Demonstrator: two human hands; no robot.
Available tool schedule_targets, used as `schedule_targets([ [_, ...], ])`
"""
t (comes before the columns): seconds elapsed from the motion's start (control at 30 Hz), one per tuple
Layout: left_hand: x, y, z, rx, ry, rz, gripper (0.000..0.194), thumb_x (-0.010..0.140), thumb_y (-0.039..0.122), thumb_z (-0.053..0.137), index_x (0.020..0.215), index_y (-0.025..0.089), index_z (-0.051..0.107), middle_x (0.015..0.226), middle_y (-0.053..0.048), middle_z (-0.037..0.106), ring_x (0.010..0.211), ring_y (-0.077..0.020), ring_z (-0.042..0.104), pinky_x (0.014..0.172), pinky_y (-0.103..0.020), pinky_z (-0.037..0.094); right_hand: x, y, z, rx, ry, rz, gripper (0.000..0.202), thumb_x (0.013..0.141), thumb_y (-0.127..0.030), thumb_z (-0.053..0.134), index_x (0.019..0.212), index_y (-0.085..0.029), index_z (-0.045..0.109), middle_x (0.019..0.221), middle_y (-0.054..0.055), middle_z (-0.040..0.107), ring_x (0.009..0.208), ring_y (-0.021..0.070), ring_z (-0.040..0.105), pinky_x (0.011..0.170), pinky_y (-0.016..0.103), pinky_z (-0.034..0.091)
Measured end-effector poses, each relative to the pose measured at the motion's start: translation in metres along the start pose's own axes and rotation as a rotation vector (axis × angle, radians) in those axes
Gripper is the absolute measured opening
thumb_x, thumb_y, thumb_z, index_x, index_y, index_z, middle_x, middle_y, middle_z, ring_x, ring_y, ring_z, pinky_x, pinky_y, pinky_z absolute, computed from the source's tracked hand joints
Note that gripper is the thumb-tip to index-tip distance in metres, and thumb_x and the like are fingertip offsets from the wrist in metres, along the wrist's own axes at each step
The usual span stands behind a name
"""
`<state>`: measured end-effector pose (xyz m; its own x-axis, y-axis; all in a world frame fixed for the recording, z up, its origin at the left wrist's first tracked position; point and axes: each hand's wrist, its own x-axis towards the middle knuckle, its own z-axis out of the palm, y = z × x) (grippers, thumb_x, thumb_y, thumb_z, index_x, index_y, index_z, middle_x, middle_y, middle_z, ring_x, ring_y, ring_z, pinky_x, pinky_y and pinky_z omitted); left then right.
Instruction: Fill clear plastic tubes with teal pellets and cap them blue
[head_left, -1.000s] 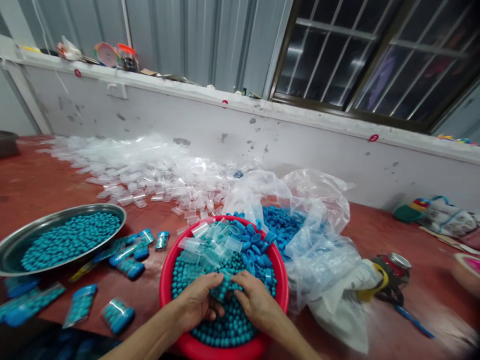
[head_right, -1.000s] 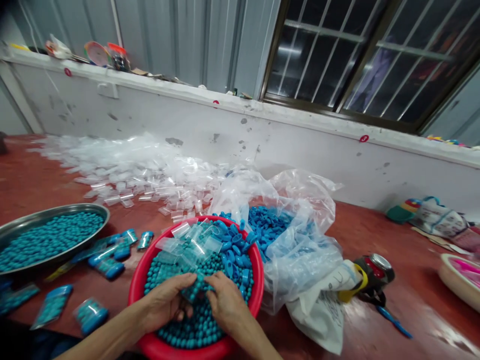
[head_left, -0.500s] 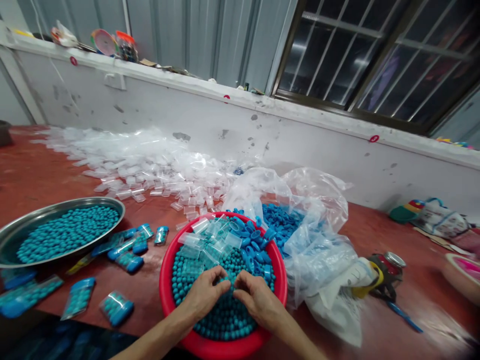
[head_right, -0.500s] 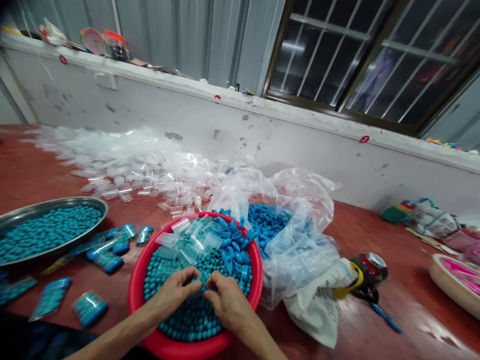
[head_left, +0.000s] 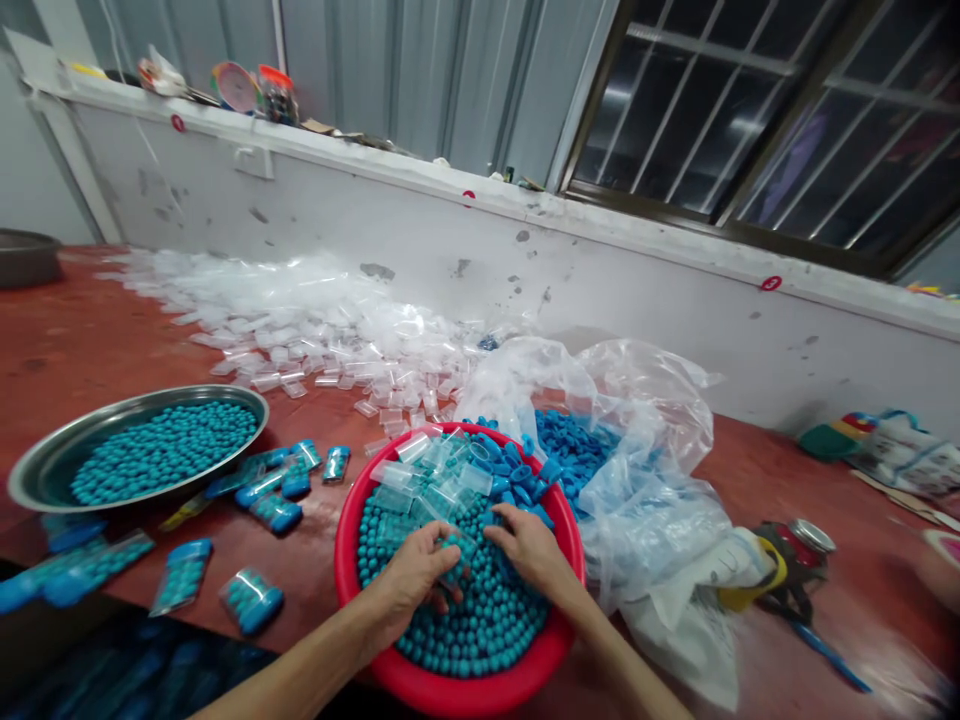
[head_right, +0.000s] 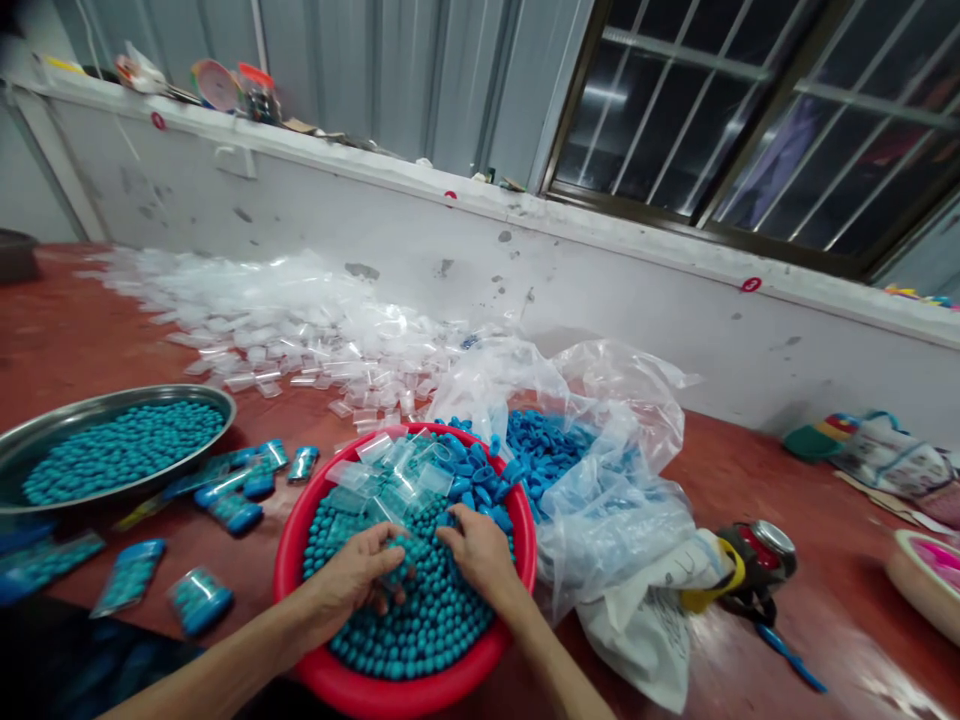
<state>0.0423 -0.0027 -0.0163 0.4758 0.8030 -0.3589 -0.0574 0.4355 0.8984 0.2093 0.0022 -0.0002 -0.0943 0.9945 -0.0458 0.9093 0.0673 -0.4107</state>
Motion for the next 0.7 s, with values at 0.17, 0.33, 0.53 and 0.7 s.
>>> schedule_targets([
  [0.17, -0.002, 0.001, 0.003, 0.076, -0.047, 0.05, 0.033, 0.065, 0.041, 0.053, 0.086, 0.018, 0.041, 0.062, 0.005, 0.052, 0.036, -0.0066, 0.049, 0.029, -0.014, 0.03, -0.011, 0.0, -0.011, 0.518, -0.096, -0.155, 0.036, 0.085, -0.032, 0.039, 0.115, -0.019, 0.055, 0.1, 0.005, 0.063, 0.097, 0.0198, 0.055, 0.084, 0.03, 0.041],
  [0.33, 0.001, -0.004, 0.004, 0.135, -0.066, 0.091, 0.029, 0.068, 0.037, 0.05, 0.088, 0.018, 0.04, 0.062, 0.007, 0.049, 0.032, -0.005, 0.046, 0.027, -0.014, 0.033, -0.014, -0.002, -0.004, 0.819, -0.178, -0.049, 0.041, 0.077, -0.037, 0.049, 0.112, -0.018, 0.056, 0.079, 0.003, 0.062, 0.067, 0.0162, 0.057, 0.061, 0.029, 0.049],
  [0.53, 0.004, -0.007, 0.002, 0.126, -0.068, 0.105, 0.037, 0.07, 0.036, 0.049, 0.101, 0.017, 0.04, 0.065, 0.005, 0.054, 0.031, -0.0045, 0.047, 0.028, -0.014, 0.036, -0.011, -0.003, 0.005, 0.985, -0.118, 0.047, 0.034, 0.072, -0.04, 0.055, 0.098, -0.018, 0.06, 0.061, -0.003, 0.048, 0.049, 0.0096, 0.047, 0.039, 0.02, 0.042],
  [0.7, 0.002, -0.006, 0.004, 0.033, -0.071, 0.105, 0.059, 0.067, 0.043, 0.055, 0.114, 0.014, 0.037, 0.059, 0.004, 0.055, 0.032, -0.0071, 0.049, 0.029, -0.016, 0.035, -0.016, -0.007, 0.012, 0.831, -0.058, 0.024, 0.028, 0.078, -0.038, 0.049, 0.093, -0.019, 0.064, 0.057, -0.002, 0.047, 0.046, 0.0094, 0.045, 0.037, 0.018, 0.037],
])
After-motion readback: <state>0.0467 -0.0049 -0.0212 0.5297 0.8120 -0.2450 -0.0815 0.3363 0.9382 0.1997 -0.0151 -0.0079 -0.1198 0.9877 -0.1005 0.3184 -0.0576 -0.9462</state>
